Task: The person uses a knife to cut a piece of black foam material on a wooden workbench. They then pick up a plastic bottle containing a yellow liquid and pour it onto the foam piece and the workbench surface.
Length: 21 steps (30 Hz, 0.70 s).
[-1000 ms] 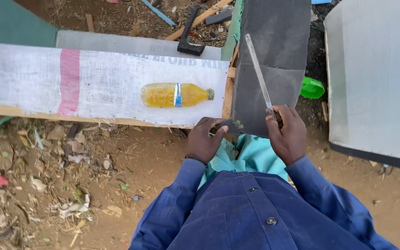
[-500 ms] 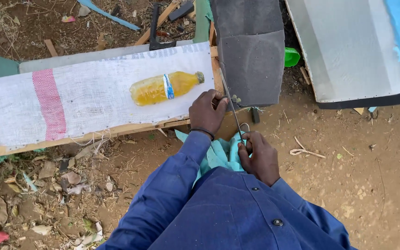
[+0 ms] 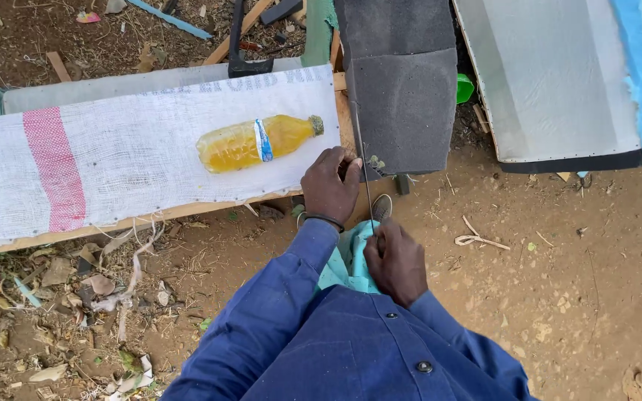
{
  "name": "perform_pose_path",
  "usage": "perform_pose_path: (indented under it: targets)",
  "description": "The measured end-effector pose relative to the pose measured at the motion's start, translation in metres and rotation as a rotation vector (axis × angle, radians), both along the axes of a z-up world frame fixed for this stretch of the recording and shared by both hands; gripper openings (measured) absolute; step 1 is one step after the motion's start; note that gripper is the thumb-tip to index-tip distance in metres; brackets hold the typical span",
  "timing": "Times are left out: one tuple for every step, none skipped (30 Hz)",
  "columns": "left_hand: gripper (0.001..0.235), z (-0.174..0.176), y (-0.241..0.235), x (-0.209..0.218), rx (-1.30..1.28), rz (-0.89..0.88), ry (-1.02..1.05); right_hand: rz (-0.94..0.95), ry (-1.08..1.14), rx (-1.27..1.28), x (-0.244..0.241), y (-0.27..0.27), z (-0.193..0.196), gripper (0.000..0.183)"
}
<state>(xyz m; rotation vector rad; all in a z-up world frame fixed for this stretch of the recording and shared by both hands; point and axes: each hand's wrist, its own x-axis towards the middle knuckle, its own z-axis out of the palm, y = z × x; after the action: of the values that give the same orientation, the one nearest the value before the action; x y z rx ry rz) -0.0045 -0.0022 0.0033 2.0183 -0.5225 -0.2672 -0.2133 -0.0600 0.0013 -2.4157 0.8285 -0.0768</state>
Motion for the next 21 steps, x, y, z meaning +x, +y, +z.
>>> perform_pose_path:
  targets:
    - [0.007,0.000,0.001,-0.001,0.001,0.001,0.003,0.001,0.003,0.001,-0.012,0.005,-0.010,0.017]
    - [0.007,0.000,0.003,-0.002,-0.008,0.001,0.007,0.010,0.030,0.006,-0.025,0.010,-0.019,0.017]
    - [0.007,0.000,0.002,-0.003,-0.019,0.000,0.009,0.018,0.055,0.008,-0.038,0.012,-0.028,0.016]
    - [0.007,-0.003,0.000,0.000,-0.021,0.001,0.009,0.019,0.055,0.006,-0.016,0.006,-0.024,0.016]
    - [0.008,-0.007,0.000,-0.001,-0.020,-0.002,-0.008,-0.004,-0.006,-0.027,0.003,0.002,-0.019,0.016]
    - [0.009,-0.010,0.000,-0.002,-0.018,-0.006,-0.024,-0.027,-0.068,-0.060,0.021,-0.002,-0.013,0.017]
    - [0.009,-0.011,0.000,-0.003,-0.016,-0.003,-0.022,-0.024,-0.067,-0.057,0.039,-0.011,-0.016,0.017]
    - [0.008,-0.012,0.000,-0.003,-0.031,0.002,-0.033,-0.012,-0.124,-0.075,0.057,-0.020,-0.019,0.017]
    - [0.007,-0.012,0.000,-0.006,-0.046,0.001,-0.040,-0.006,-0.178,-0.093,0.073,-0.029,-0.022,0.019]
    - [0.007,-0.014,0.003,-0.008,-0.043,-0.002,-0.036,-0.010,-0.174,-0.091,0.058,-0.020,-0.025,0.019]
    - [0.007,-0.017,0.001,-0.007,-0.037,0.005,-0.041,-0.013,-0.122,-0.067,0.046,-0.016,-0.029,0.020]
    - [0.006,-0.020,-0.001,-0.005,-0.031,0.012,-0.046,-0.016,-0.070,-0.043,0.035,-0.012,-0.033,0.022]
    - [0.006,-0.021,-0.001,-0.004,-0.031,0.013,-0.048,-0.016,-0.072,-0.042,0.009,-0.002,-0.040,0.022]
    - [0.006,-0.022,-0.001,-0.002,-0.032,0.027,-0.052,-0.004,-0.051,0.007,-0.018,0.007,-0.046,0.019]
    - [0.006,-0.024,-0.002,-0.004,-0.034,0.040,-0.052,0.006,-0.026,0.055,-0.047,0.017,-0.053,0.016]
    - [0.006,-0.023,-0.002,-0.003,-0.034,0.040,-0.051,0.005,-0.025,0.056,-0.044,0.016,-0.056,0.016]
    - [0.007,-0.022,-0.002,-0.003,-0.051,0.035,-0.044,0.007,-0.020,0.021,-0.043,0.015,-0.059,0.018]
    - [0.007,-0.021,-0.001,-0.005,-0.069,0.031,-0.037,0.010,-0.016,-0.013,-0.043,0.015,-0.061,0.020]
    - [0.007,-0.020,-0.001,-0.007,-0.072,0.026,-0.032,0.004,-0.011,-0.016,-0.025,0.012,-0.056,0.020]
    - [0.007,-0.018,0.000,-0.009,-0.061,0.025,-0.034,0.000,-0.052,-0.016,-0.007,0.009,-0.051,0.019]
    - [0.006,-0.016,0.002,-0.005,-0.046,0.031,-0.046,0.003,-0.102,-0.013,0.017,0.006,-0.047,0.019]
